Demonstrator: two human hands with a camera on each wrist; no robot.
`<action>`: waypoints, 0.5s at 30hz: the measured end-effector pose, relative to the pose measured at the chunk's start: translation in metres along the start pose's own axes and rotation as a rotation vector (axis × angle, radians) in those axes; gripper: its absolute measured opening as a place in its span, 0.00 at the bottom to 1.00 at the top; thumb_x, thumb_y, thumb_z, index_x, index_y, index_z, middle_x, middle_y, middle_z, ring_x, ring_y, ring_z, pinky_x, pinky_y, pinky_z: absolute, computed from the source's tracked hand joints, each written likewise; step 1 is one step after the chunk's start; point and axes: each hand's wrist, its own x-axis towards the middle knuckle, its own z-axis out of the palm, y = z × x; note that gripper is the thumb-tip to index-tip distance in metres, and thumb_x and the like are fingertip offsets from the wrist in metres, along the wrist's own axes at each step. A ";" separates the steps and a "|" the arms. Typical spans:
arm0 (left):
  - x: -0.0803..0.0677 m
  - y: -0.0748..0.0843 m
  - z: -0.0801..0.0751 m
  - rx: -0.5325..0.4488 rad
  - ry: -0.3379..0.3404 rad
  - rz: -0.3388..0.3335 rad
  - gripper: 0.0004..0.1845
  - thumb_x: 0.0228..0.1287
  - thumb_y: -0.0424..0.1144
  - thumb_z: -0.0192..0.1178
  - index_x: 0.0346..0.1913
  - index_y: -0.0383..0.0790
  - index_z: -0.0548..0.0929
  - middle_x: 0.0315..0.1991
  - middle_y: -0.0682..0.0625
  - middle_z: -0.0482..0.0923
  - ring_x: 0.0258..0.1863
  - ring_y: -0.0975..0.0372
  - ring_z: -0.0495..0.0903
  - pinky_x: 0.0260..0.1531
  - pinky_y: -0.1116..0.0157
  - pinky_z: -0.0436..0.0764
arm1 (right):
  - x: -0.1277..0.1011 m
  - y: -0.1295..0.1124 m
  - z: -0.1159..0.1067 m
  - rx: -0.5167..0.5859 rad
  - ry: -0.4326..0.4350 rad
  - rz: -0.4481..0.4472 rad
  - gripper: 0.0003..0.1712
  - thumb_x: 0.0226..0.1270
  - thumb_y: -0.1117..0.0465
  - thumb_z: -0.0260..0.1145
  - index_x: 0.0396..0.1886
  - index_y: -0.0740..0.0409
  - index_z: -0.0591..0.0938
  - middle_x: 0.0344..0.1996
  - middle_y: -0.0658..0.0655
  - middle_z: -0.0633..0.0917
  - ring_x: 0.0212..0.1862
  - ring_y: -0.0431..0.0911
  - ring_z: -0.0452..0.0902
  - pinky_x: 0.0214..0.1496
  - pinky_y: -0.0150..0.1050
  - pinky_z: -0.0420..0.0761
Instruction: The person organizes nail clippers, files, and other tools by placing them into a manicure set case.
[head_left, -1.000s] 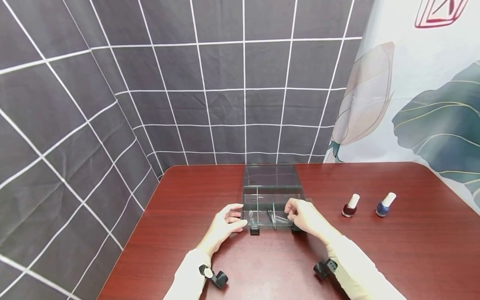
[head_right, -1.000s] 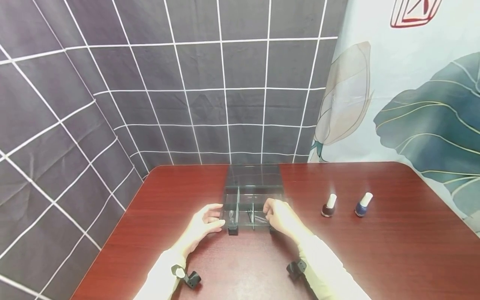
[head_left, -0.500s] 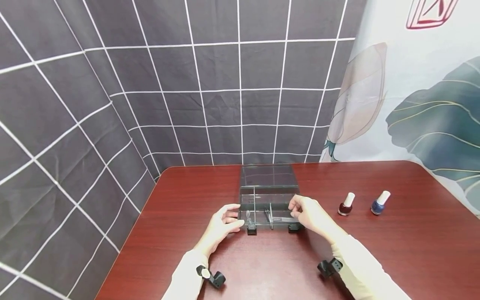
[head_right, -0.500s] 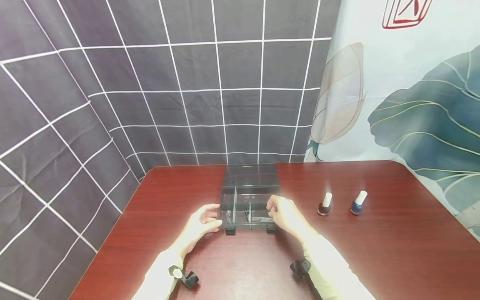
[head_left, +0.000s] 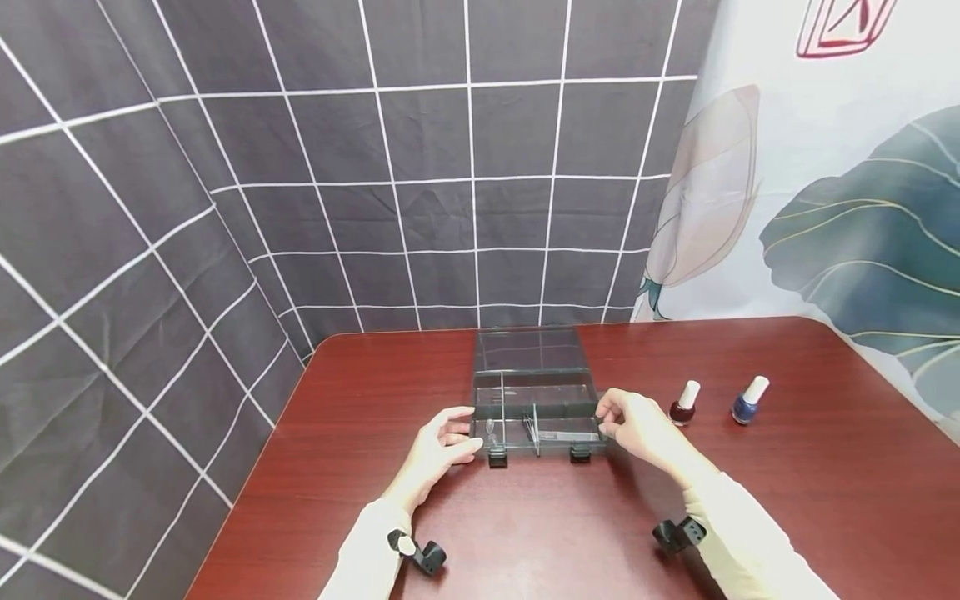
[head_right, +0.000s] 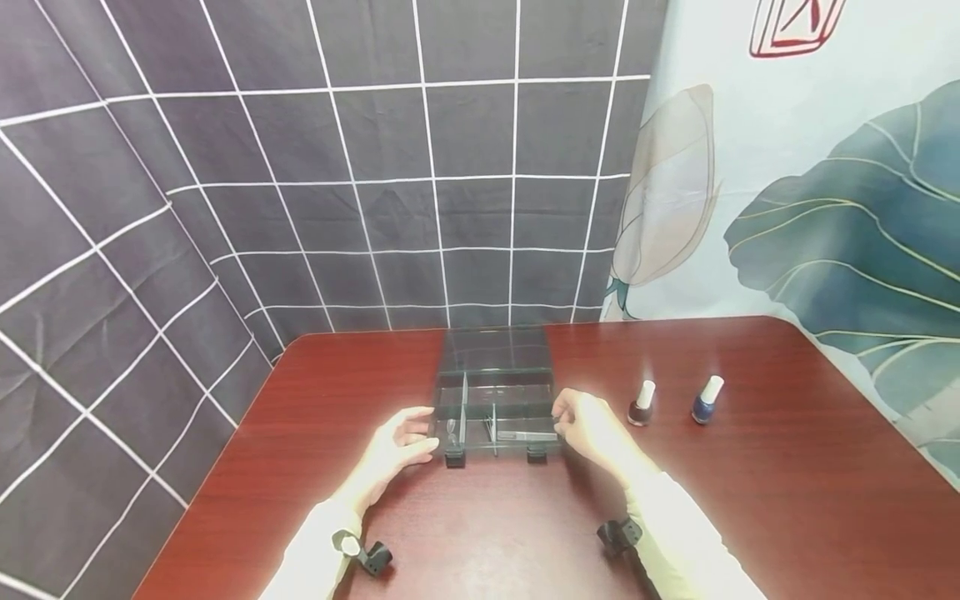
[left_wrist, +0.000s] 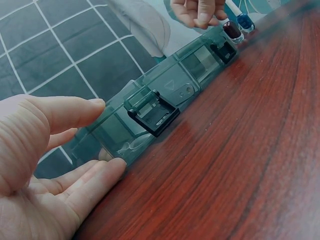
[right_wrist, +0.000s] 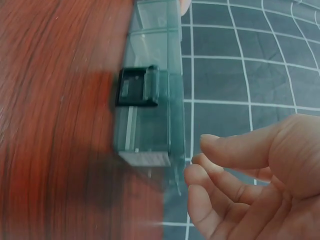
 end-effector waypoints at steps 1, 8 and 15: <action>0.000 0.000 0.000 0.001 0.000 0.000 0.30 0.55 0.29 0.65 0.62 0.31 0.68 0.49 0.29 0.70 0.40 0.56 0.78 0.39 0.57 0.82 | -0.001 0.001 -0.002 0.002 -0.001 0.009 0.09 0.52 0.73 0.65 0.27 0.58 0.76 0.19 0.47 0.75 0.25 0.41 0.70 0.29 0.38 0.71; 0.000 0.000 0.000 0.006 -0.001 -0.002 0.30 0.55 0.28 0.64 0.62 0.31 0.68 0.49 0.28 0.70 0.39 0.57 0.77 0.39 0.57 0.82 | -0.011 0.015 -0.011 0.002 -0.003 0.039 0.08 0.53 0.72 0.65 0.28 0.59 0.75 0.18 0.48 0.74 0.23 0.41 0.69 0.26 0.36 0.69; 0.000 0.001 0.000 0.008 -0.001 -0.002 0.30 0.55 0.28 0.64 0.62 0.31 0.67 0.50 0.28 0.69 0.39 0.57 0.77 0.39 0.57 0.82 | -0.022 0.028 -0.022 -0.020 -0.016 0.101 0.07 0.54 0.69 0.67 0.30 0.59 0.76 0.19 0.48 0.74 0.24 0.42 0.69 0.28 0.38 0.69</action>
